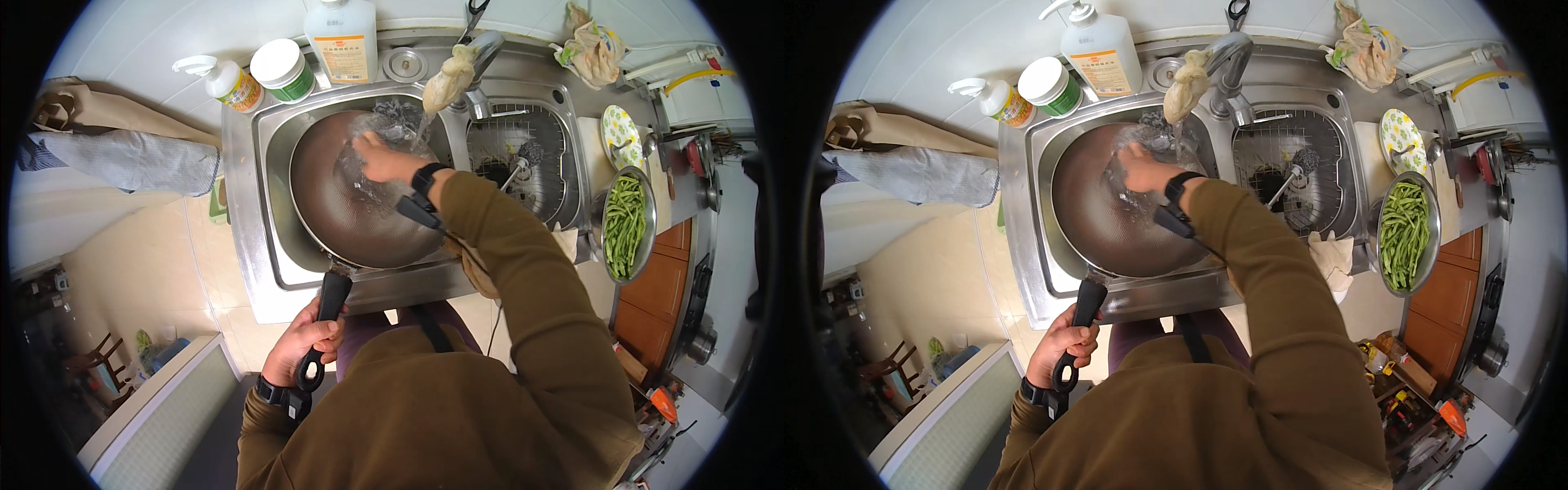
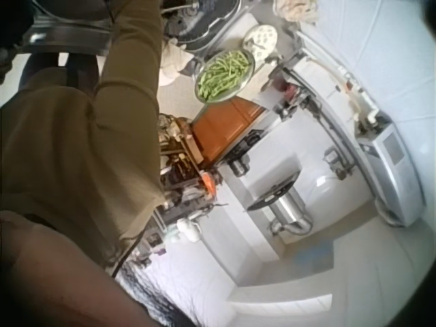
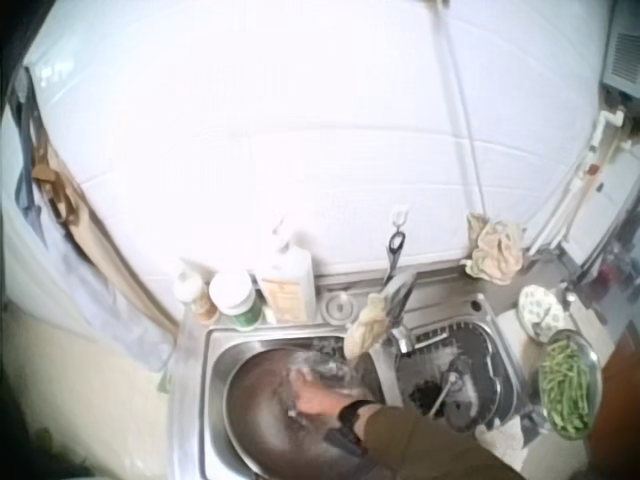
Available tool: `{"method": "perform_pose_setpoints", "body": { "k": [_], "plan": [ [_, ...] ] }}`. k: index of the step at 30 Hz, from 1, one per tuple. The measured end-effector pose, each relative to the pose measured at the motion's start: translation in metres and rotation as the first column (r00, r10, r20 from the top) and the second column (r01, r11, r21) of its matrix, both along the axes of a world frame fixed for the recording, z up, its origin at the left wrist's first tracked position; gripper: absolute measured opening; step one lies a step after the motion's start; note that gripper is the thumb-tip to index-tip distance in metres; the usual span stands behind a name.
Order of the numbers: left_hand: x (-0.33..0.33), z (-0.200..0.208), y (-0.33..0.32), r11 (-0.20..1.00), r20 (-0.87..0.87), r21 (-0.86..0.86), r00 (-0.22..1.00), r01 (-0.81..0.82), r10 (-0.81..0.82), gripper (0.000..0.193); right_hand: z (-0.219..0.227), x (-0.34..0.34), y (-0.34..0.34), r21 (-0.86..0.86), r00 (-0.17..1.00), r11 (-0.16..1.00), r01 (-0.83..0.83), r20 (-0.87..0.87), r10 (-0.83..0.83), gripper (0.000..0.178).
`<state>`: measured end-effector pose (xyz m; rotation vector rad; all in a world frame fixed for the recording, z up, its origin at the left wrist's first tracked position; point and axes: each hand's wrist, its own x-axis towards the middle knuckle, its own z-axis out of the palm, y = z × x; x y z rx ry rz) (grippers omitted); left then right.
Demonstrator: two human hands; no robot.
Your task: The person washes a frying pan, a ladle, and a dish rack in a double-basin kitchen sink using a sponge and running water. They then wipe the sink surfaces, wash their hands, and retrieve a plastic bag of garlic from the refrigerator.
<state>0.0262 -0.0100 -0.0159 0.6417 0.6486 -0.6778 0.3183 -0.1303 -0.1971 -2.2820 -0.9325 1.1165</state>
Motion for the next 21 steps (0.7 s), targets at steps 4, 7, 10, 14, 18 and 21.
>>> {"method": "perform_pose_setpoints", "body": {
  "k": [4, 7, 10, 14, 18, 21],
  "plan": [
    [0.005, 0.001, -0.002, 1.000, 0.006, 0.022, 1.000, 0.007, -0.007, 0.034, 0.040, -0.024, 0.050, 0.422, 0.950, 0.872, 0.249, -0.283, -0.134, 0.067],
    [0.007, 0.001, -0.002, 0.999, -0.004, 0.038, 1.000, -0.005, 0.005, 0.034, 0.070, -0.076, 0.025, 0.561, 0.703, 0.729, 0.393, -0.694, 0.155, 0.060],
    [0.008, 0.002, 0.005, 1.000, -0.004, 0.013, 1.000, -0.019, 0.019, 0.034, 0.085, -0.112, -0.029, 0.629, 0.840, 0.773, 0.075, -0.458, 0.291, 0.051],
    [0.006, 0.006, 0.011, 0.997, -0.006, -0.010, 0.997, -0.074, 0.074, 0.033, 0.080, -0.101, -0.105, 0.433, 0.893, 0.833, -0.344, -0.122, 0.433, 0.039],
    [0.007, 0.012, 0.011, 0.997, -0.019, 0.011, 0.996, -0.082, 0.082, 0.032, 0.071, -0.055, -0.153, 0.226, 0.901, 0.875, -0.427, 0.190, 0.391, 0.029],
    [0.009, 0.020, 0.013, 0.996, -0.024, 0.037, 0.996, -0.085, 0.086, 0.033, 0.071, -0.028, -0.173, 0.263, 0.960, 0.952, -0.156, 0.265, 0.084, 0.024]
  ]
}}
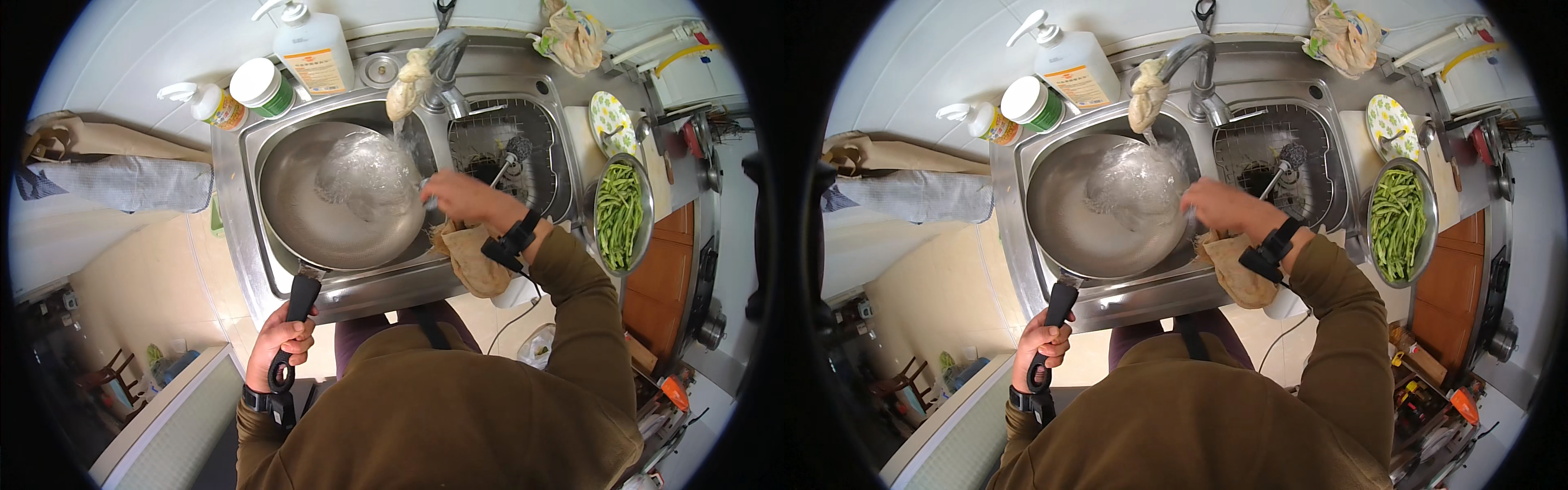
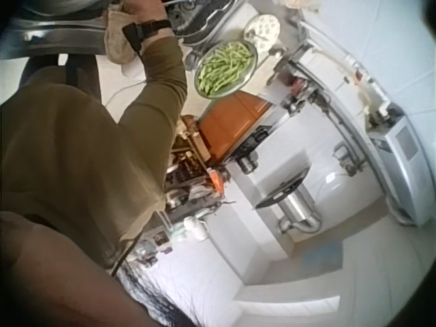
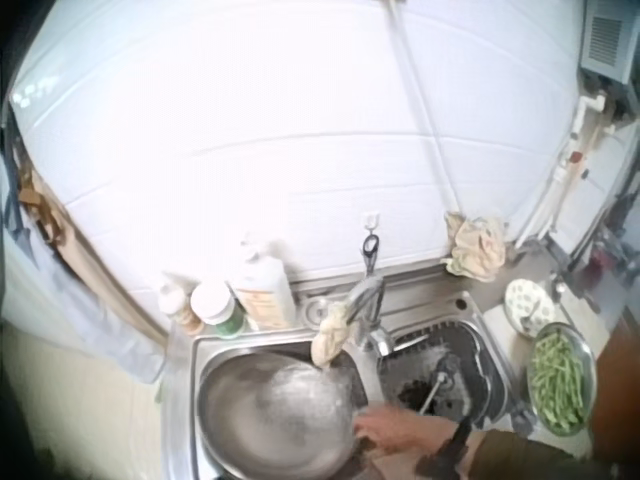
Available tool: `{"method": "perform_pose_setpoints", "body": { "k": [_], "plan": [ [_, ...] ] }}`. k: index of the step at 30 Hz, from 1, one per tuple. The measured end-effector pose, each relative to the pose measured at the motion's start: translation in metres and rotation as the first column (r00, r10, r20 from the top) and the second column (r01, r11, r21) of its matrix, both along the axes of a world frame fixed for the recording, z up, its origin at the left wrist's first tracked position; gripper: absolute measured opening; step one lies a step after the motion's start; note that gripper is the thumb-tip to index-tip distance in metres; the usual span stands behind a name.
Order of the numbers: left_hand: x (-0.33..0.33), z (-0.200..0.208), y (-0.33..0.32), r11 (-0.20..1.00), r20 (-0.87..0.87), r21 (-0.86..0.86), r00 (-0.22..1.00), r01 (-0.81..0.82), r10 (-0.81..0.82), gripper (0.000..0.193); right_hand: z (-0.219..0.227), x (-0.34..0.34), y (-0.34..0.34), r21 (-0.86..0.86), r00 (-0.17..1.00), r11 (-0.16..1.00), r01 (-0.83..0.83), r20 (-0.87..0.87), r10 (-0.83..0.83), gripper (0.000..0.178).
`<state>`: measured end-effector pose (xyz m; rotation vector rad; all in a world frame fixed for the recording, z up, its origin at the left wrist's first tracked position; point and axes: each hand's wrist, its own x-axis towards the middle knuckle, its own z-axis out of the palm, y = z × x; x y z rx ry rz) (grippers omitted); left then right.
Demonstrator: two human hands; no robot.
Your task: The person washes a frying pan, a ladle, and a dish rack in a double-basin kitchen sink using a sponge and running water. They then wipe the sink surfaces, wash their hands, and retrieve a plastic bag of garlic from the refrigerator.
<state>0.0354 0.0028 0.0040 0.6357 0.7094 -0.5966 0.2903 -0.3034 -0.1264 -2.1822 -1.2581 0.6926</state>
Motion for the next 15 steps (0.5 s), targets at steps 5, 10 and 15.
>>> {"method": "perform_pose_setpoints", "body": {
  "k": [5, 10, 15],
  "plan": [
    [0.006, 0.026, 0.005, 0.987, -0.033, 0.159, 0.999, 0.009, -0.004, 0.032, 0.008, 0.032, -0.030, 0.168, 0.689, 0.670, 0.723, -0.252, -0.680, 0.029],
    [0.018, 0.066, 0.006, 0.916, -0.115, 0.392, 0.992, 0.085, -0.043, 0.027, -0.001, 0.068, -0.046, 0.271, 0.537, 0.465, 0.843, -0.349, -0.768, 0.046],
    [0.030, 0.099, 0.006, 0.762, -0.256, 0.589, 0.956, 0.270, -0.141, 0.026, -0.012, 0.083, -0.048, 0.239, 0.439, 0.369, 0.898, -0.447, -0.780, 0.043]
  ]
}}
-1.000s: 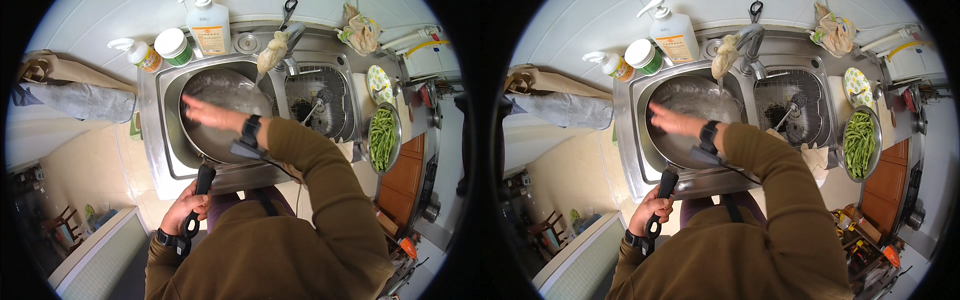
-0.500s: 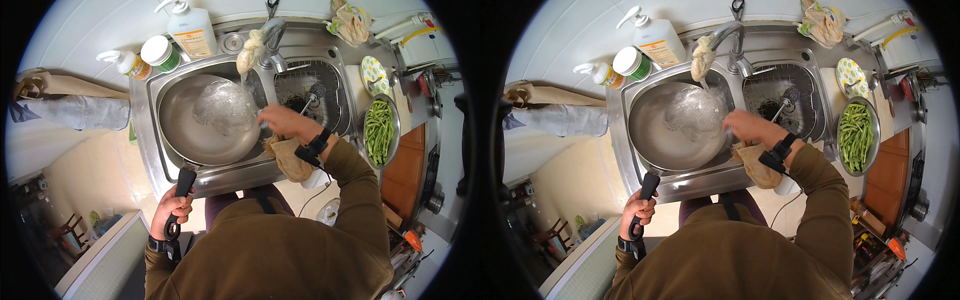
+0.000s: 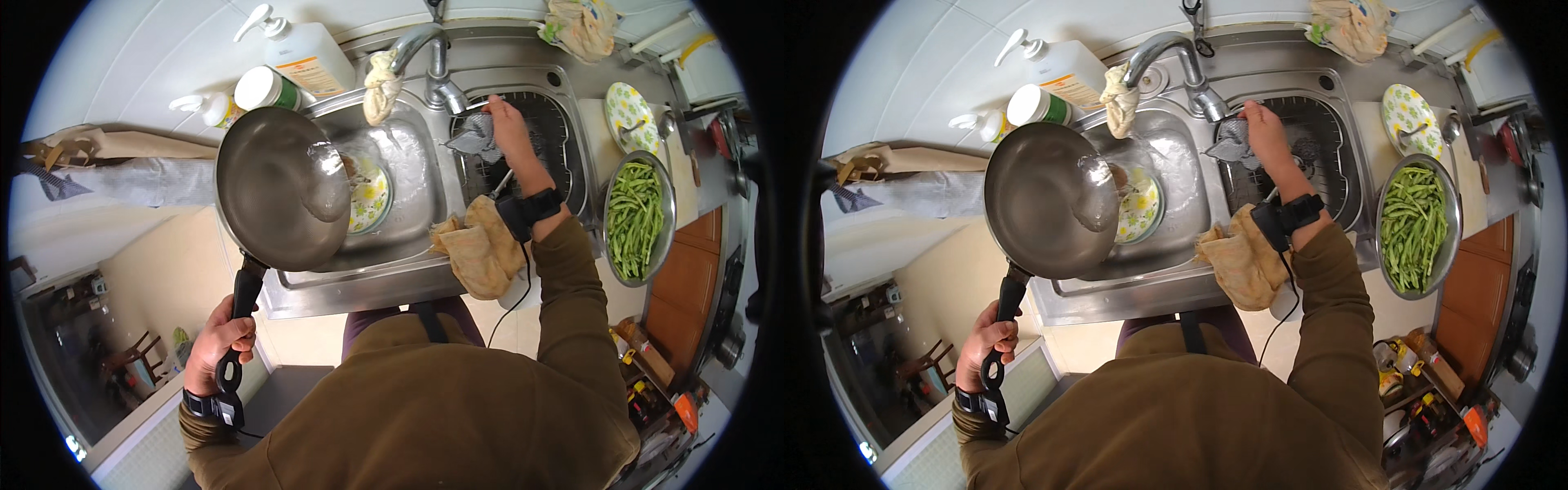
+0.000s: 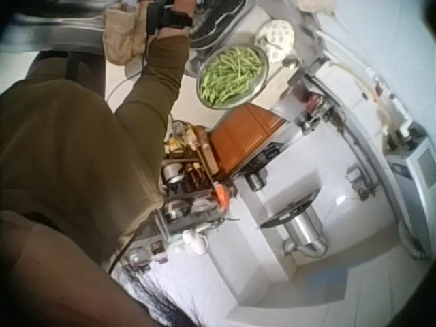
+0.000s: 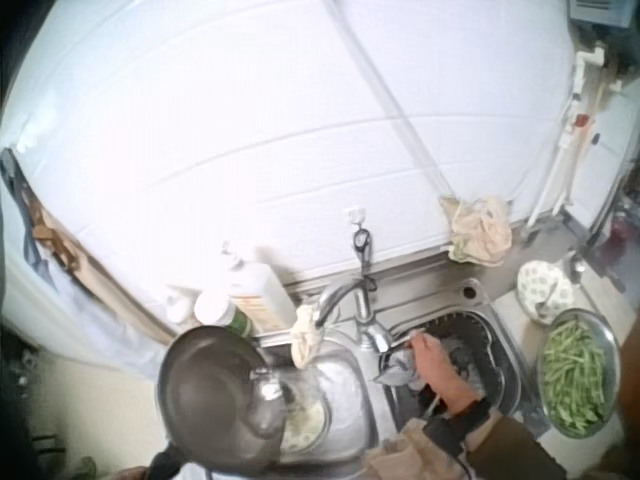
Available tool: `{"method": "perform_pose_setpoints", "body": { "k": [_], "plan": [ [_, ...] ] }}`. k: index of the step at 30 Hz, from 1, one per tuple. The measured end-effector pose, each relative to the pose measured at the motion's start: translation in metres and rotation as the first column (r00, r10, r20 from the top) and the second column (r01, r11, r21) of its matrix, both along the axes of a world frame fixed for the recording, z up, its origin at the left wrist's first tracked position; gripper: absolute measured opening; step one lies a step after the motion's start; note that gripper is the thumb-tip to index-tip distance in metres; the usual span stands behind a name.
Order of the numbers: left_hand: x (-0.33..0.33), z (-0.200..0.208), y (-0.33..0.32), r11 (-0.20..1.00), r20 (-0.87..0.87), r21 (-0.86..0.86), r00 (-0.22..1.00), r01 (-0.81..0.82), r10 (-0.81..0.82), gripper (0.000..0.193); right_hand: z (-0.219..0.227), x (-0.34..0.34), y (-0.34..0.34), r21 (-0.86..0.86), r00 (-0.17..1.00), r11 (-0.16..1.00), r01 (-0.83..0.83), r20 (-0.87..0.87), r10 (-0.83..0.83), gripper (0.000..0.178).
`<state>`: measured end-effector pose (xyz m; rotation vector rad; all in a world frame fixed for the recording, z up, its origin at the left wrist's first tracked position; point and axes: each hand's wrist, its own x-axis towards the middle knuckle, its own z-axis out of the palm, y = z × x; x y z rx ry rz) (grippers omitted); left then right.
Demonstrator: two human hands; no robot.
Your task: The person washes a frying pan, a ladle, and a dish rack in a double-basin kitchen sink using a sponge and running water. They then wipe the sink surfaces, wash their hands, and retrieve a plastic bag of garlic from the refrigerator.
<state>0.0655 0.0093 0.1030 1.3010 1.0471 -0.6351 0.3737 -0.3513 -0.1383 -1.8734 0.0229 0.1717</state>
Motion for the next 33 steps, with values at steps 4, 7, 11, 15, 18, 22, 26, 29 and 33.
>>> {"method": "perform_pose_setpoints", "body": {
  "k": [4, 7, 11, 15, 18, 22, 26, 29, 33],
  "plan": [
    [0.003, 0.014, -0.003, 0.980, -0.038, 0.112, 0.986, 0.167, -0.163, 0.025, 0.001, 0.010, -0.002, 0.000, 1.000, 1.000, 0.000, 0.010, 0.000, 0.042],
    [0.001, 0.019, -0.010, 0.950, -0.091, 0.220, 0.974, 0.223, -0.207, 0.023, 0.000, 0.017, -0.001, 0.020, 0.998, 1.000, -0.011, -0.058, 0.012, 0.042],
    [-0.010, 0.023, -0.017, 0.925, -0.113, 0.290, 0.968, 0.246, -0.223, 0.027, -0.001, 0.023, 0.000, -0.045, 0.999, 0.999, 0.009, 0.034, -0.008, 0.046],
    [-0.033, 0.025, -0.018, 0.894, -0.118, 0.371, 0.967, 0.253, -0.225, 0.030, -0.002, 0.026, 0.002, -0.113, 0.999, 0.994, 0.007, 0.053, -0.001, 0.046],
    [-0.056, 0.028, -0.016, 0.920, -0.073, 0.370, 0.991, 0.131, -0.112, 0.032, 0.000, 0.021, 0.002, -0.080, 1.000, 0.997, -0.007, 0.024, 0.009, 0.041],
    [-0.090, 0.027, -0.014, 0.959, 0.045, 0.258, 0.993, -0.115, 0.107, 0.027, 0.002, -0.001, -0.002, -0.050, 0.994, 0.994, -0.102, -0.031, 0.100, 0.037],
    [-0.134, 0.015, -0.008, 0.951, 0.180, 0.084, 0.944, -0.296, 0.278, 0.024, 0.001, -0.036, -0.009, 0.002, 0.994, 0.994, -0.107, 0.014, 0.107, 0.036],
    [-0.174, -0.006, -0.006, 0.913, 0.263, -0.090, 0.874, -0.399, 0.408, 0.029, 0.001, -0.062, -0.009, 0.127, 0.991, 0.985, -0.120, -0.037, 0.126, 0.035],
    [-0.221, -0.053, -0.014, 0.822, 0.389, -0.321, 0.725, -0.471, 0.568, 0.028, 0.000, -0.088, 0.005, 0.192, 0.991, 0.975, -0.113, -0.045, 0.123, 0.034]
  ]
}}
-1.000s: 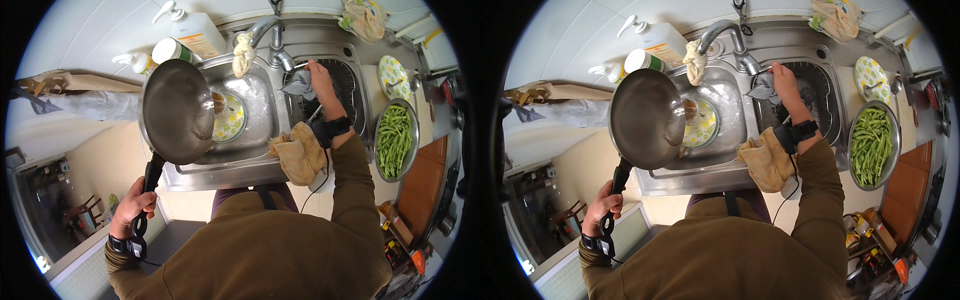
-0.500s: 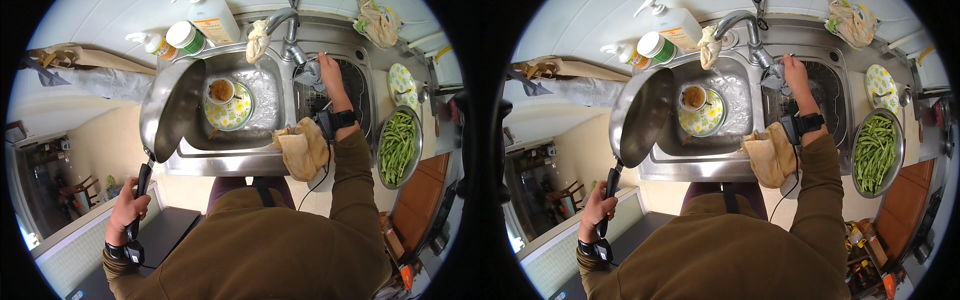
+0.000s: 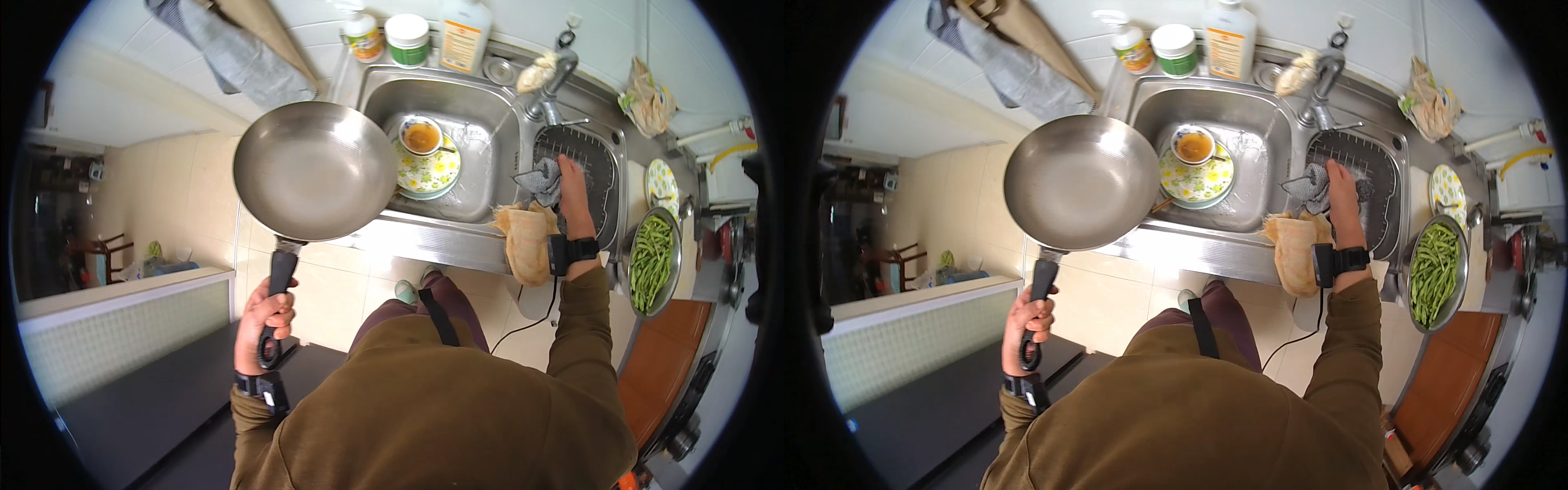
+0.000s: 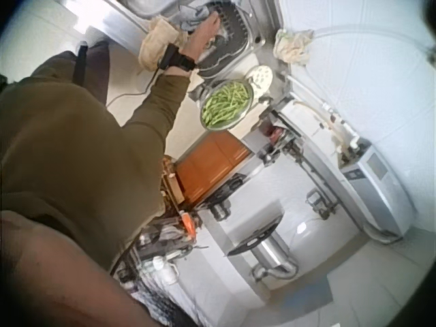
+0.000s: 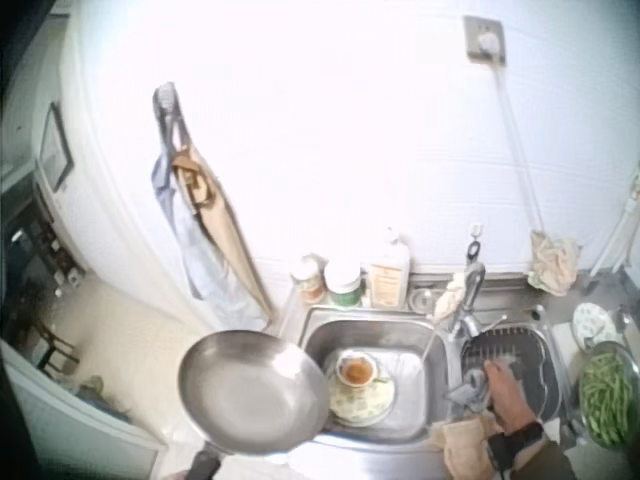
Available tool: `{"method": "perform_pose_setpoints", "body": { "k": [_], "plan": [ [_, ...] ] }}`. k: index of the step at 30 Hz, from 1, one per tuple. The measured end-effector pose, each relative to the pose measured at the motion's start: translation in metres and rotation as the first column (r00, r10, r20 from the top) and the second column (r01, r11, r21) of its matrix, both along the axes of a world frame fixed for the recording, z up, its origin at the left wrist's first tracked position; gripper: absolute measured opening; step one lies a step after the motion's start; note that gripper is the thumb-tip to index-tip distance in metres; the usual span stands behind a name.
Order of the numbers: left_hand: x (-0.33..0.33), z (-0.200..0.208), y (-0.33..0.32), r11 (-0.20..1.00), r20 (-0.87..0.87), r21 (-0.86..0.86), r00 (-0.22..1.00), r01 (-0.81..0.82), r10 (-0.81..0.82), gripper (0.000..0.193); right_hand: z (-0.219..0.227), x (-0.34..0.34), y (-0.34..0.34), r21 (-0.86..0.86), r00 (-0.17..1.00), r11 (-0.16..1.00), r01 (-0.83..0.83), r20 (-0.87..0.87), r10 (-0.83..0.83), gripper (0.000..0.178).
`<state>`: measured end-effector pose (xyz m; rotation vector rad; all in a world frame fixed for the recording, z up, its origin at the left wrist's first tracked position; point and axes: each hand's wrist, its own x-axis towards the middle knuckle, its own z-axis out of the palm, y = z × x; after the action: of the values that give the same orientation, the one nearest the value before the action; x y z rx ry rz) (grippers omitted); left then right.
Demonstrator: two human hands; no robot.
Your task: The person washes a frying pan, a ladle, and a dish rack in a double-basin kitchen sink using a sponge and running water. They then wipe the sink surfaces, wash their hands, and retrieve a plastic bag of garlic from the refrigerator.
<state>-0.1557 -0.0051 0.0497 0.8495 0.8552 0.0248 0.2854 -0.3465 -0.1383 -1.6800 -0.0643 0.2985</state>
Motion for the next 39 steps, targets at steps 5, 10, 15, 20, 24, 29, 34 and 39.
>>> {"method": "perform_pose_setpoints", "body": {
  "k": [5, 10, 15, 20, 24, 29, 34, 39],
  "plan": [
    [-0.044, -0.049, -0.006, 0.991, 0.181, -0.131, 0.982, -0.038, 0.061, 0.028, 0.010, -0.026, 0.033, 0.160, 0.999, 0.987, -0.016, -0.037, 0.022, 0.028],
    [-0.071, -0.091, -0.013, 0.980, 0.285, -0.195, 0.955, -0.031, 0.087, 0.027, 0.038, -0.049, 0.056, 0.221, 0.996, 0.972, 0.082, -0.042, -0.074, 0.030],
    [-0.081, -0.137, -0.012, 0.985, 0.291, -0.168, 0.956, 0.034, 0.017, 0.028, 0.057, -0.071, 0.056, 0.243, 0.999, 0.970, -0.018, 0.046, 0.007, 0.039],
    [-0.082, -0.152, -0.020, 0.989, 0.107, -0.112, 0.991, 0.095, -0.083, 0.027, 0.042, -0.073, 0.037, -0.006, 0.972, 0.973, 0.233, -0.043, -0.233, 0.032],
    [-0.079, -0.155, -0.022, 0.990, 0.141, 0.016, 0.980, 0.137, -0.138, 0.028, 0.026, -0.051, 0.021, 0.129, 0.929, 0.920, 0.369, -0.050, -0.365, 0.029],
    [-0.085, -0.172, -0.024, 0.981, -0.011, 0.139, 0.991, 0.136, -0.136, 0.031, 0.024, -0.015, -0.019, 0.167, 0.867, 0.862, 0.479, 0.062, -0.494, 0.021],
    [-0.082, -0.156, -0.012, 0.706, -0.393, 0.678, 0.912, 0.203, 0.115, 0.047, 0.068, 0.029, -0.079, 0.465, 0.894, 0.767, 0.443, -0.166, -0.416, 0.014],
    [-0.038, -0.100, -0.011, 0.192, -0.078, 0.979, 0.997, 0.072, 0.022, 0.043, 0.127, 0.041, -0.155, 0.738, 0.913, 0.540, 0.405, -0.300, -0.275, 0.016]
  ]
}}
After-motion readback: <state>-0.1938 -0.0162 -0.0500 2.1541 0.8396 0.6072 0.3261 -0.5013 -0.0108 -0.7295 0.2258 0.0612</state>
